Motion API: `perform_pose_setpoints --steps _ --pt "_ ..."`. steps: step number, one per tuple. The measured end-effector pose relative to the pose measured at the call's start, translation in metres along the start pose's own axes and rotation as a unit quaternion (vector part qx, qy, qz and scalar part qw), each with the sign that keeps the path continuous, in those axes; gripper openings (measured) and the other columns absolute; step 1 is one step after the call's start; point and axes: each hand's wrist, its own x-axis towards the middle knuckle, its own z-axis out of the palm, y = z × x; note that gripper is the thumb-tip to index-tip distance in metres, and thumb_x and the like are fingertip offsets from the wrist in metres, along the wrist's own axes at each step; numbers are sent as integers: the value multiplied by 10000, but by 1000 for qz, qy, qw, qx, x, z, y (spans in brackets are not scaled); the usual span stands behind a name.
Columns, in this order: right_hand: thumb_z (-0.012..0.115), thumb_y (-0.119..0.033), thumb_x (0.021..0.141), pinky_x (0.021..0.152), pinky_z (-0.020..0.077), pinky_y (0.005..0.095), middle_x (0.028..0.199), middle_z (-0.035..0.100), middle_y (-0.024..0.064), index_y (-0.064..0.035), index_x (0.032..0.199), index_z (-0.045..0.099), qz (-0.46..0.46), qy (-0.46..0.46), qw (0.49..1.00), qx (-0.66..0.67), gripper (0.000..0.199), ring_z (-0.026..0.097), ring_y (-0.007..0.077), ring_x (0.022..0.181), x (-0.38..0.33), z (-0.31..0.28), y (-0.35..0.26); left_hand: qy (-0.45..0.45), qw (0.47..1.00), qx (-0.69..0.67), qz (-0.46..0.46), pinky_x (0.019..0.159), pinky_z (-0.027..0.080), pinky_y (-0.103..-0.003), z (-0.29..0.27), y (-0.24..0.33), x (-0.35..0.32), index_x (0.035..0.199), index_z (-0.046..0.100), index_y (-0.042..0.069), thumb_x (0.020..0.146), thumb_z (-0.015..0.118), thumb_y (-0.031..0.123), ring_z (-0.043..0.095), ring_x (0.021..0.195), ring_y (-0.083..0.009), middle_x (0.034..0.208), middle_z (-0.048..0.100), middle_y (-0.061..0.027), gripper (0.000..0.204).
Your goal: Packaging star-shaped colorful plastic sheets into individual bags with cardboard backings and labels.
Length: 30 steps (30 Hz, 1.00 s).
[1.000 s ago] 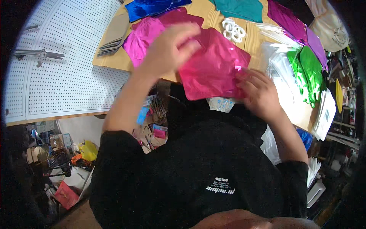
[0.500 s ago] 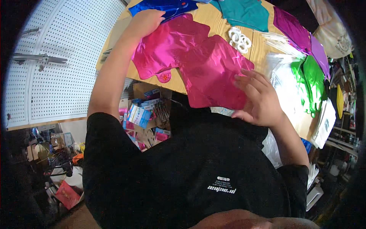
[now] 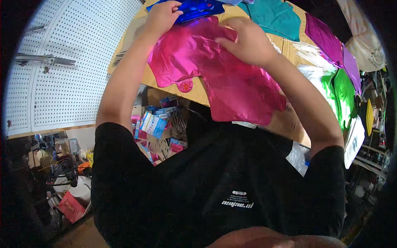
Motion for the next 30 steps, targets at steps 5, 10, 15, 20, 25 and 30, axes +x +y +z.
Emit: perform_pose_setpoints --steps 5,10,15,20,25,30 --pt "775 -303 877 1041 493 449 1274 651 277 4 1258 666 65 -98 993 20 501 606 412 1229 74 12 -8 -5 997 52 -50 821 579 -355 -12 -15 -3 1154 773 86 874 827 332 752 839 -232 927 778 -119 376" --pt "699 -596 908 1129 446 509 1372 635 220 14 1349 620 -32 -42 996 -68 757 584 412 1301 95 90 57 -2 994 -8 -109 746 560 -361 -12 19 17 1060 768 49 933 774 259 715 770 -232 874 756 -147 246" --pt "567 -745 928 1210 347 577 1509 554 210 1 1418 586 -59 -77 987 -126 893 479 384 1445 95 103 46 80 901 -426 19 676 539 -380 -33 -15 13 978 752 -7 936 762 202 691 711 -227 791 741 -153 213" --pt "537 -738 949 1238 310 569 1576 495 190 -23 1466 554 -25 -105 985 -131 882 408 364 1506 85 93 65 170 964 -124 -165 679 537 -412 -34 -13 55 959 750 -32 935 752 200 698 716 -258 804 744 -169 234" --pt "529 -713 966 1248 290 570 1590 478 185 -32 1482 541 -24 -119 984 -130 855 384 361 1521 87 96 54 266 940 -90 -196 697 524 -404 -78 -98 88 924 759 -13 946 720 214 661 725 -227 795 731 -127 232" --pt "539 -695 969 1248 287 575 1593 474 175 -38 1486 537 -35 -105 987 -118 836 377 360 1525 91 100 39 381 895 -162 -167 686 505 -397 -156 -149 100 915 746 -10 944 663 143 622 774 -205 843 712 -121 176"
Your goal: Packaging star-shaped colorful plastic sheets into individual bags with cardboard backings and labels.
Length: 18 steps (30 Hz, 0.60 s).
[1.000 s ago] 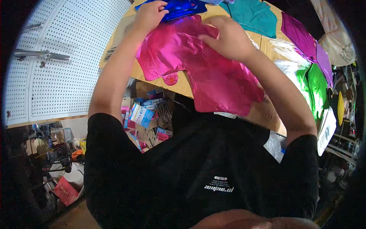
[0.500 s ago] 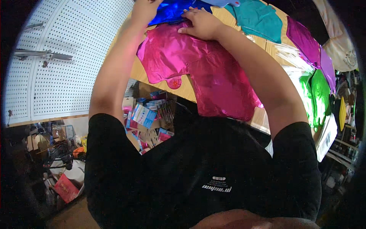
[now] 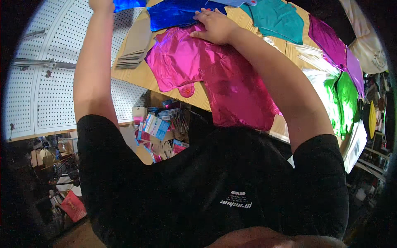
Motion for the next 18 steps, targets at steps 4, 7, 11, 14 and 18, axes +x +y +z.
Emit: perform_pose_setpoints --steps 4,7,11,14,18 --pt "593 -633 964 1203 346 560 1520 539 175 -45 1453 557 -16 35 999 -11 765 462 350 1447 -2 3 3 75 996 53 23 708 529 -404 -20 41 -5 976 728 -38 960 661 174 678 790 -260 879 723 -175 223" --pt "721 -439 931 1058 481 504 1331 640 235 -18 1338 619 -14 40 999 26 594 617 383 1245 -11 -22 6 22 992 96 74 715 531 -402 -9 91 -89 994 728 -32 961 663 175 692 802 -273 900 727 -192 220" --pt "751 -408 922 889 553 468 1144 708 254 6 1206 695 59 160 955 241 505 690 408 1034 -10 -71 -18 -26 970 181 161 724 534 -398 -34 201 -192 1019 729 -24 963 666 177 710 817 -292 927 733 -214 218" --pt "609 -600 1002 721 593 376 924 712 103 -66 1195 639 163 161 654 721 568 682 259 803 -57 -110 -21 -152 948 143 239 737 572 -399 -47 201 -278 1096 733 25 926 677 131 738 856 -311 968 757 -171 208" --pt "623 -604 987 739 586 410 945 693 131 -10 1169 590 338 21 632 697 622 687 295 905 -134 -177 -58 -256 860 134 421 685 590 -344 -55 210 -359 1064 744 85 872 693 116 752 823 -235 951 768 -64 201"
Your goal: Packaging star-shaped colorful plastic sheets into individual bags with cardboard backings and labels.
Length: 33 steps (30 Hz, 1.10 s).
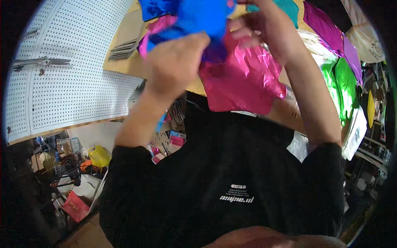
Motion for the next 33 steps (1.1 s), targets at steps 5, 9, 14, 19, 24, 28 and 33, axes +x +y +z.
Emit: perform_pose_setpoints --steps 5,9,14,19,24,28,33 --pt "805 -209 903 711 578 294 1002 721 111 -32 1422 528 -80 82 958 -262 614 696 146 810 -55 -28 47 -16 992 -124 16 748 601 -350 20 69 -15 1016 755 84 851 693 157 761 901 -230 991 768 -66 191" --pt "804 -3 863 629 525 261 819 707 66 -41 1396 529 -131 157 909 -363 601 647 94 710 -76 -41 73 -63 983 -166 36 821 604 -369 27 93 -19 1044 754 55 839 732 202 757 974 -258 1039 767 -88 253" --pt "815 -41 864 682 538 334 845 739 117 -41 1391 526 -156 234 872 -400 600 697 178 766 -100 -56 109 -179 954 -232 -61 1043 512 -463 15 89 -13 1172 732 24 823 823 410 634 1276 -314 1295 694 -148 528" --pt "833 -77 830 690 544 421 833 707 154 -46 1386 535 -165 253 799 -519 631 698 323 744 -105 -64 118 -239 952 -181 -59 1057 488 -465 18 80 -31 1156 750 27 842 808 405 621 1265 -318 1322 680 -138 495" --pt "829 -73 807 714 543 445 909 668 177 -45 1363 554 -145 265 785 -542 621 673 375 795 -111 -64 122 -215 948 -225 -60 1021 496 -469 21 76 -23 1120 759 35 856 797 281 639 1192 -326 1286 687 -127 363" --pt "822 -71 790 761 539 440 1035 621 189 -15 1315 573 -198 289 735 -580 584 646 364 894 -114 -62 121 -130 964 -226 -53 1031 511 -478 49 35 11 1169 720 42 892 750 183 634 1189 -357 1264 686 -157 312" --pt "826 -85 781 775 538 436 1006 606 167 1 1238 593 -254 312 719 -567 519 629 347 886 -115 -56 118 -77 989 -129 -3 1012 525 -464 144 -71 87 1175 705 31 910 722 209 648 1158 -383 1245 696 -177 320"
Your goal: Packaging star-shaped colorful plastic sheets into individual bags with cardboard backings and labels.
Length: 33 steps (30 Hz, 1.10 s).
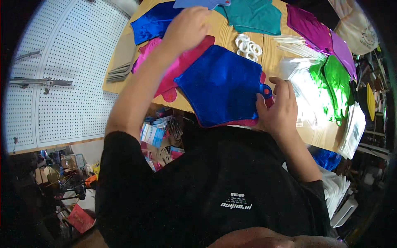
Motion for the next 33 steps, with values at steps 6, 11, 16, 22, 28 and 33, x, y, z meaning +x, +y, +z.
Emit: perform_pose_setpoints --steps 6,11,16,22,28,33 --pt "831 -90 788 752 555 414 978 619 157 5 1185 614 -55 -36 998 9 461 646 326 894 32 -19 -5 -87 993 75 39 881 553 -452 44 -73 57 1129 734 40 905 728 202 708 1002 -364 1073 731 -208 277" --pt "842 -127 797 750 567 431 1011 643 159 -26 1171 631 -63 -73 995 20 441 658 341 937 61 -13 0 -236 963 133 -11 924 555 -507 64 -96 67 1179 734 66 948 675 257 694 1061 -399 1131 737 -194 305" --pt "834 -174 817 842 559 457 1073 673 166 -45 1130 657 -119 -55 991 31 382 664 379 1016 115 16 9 -82 994 3 -68 780 578 -430 59 -89 73 1049 759 11 825 797 167 745 871 -341 916 757 -195 275" --pt "815 -259 866 886 564 431 1101 707 161 -60 1287 640 -201 -11 980 3 497 686 338 1062 227 106 35 -16 981 -100 -168 741 571 -378 61 -117 79 992 762 -34 806 839 154 728 783 -262 855 755 -176 276" --pt "738 -493 887 1013 494 510 1126 666 277 22 1208 598 -165 -80 983 -16 623 617 466 1139 289 158 45 -24 969 -146 -199 705 545 -364 72 -123 87 952 757 -35 858 833 177 673 721 -180 783 738 -114 244" --pt "737 -531 888 1024 495 497 1265 638 264 11 1182 650 -181 -214 959 -34 623 600 432 1205 305 161 47 82 933 -187 -295 667 526 -379 70 -160 87 931 760 -24 906 790 193 661 708 -181 770 728 -111 221"
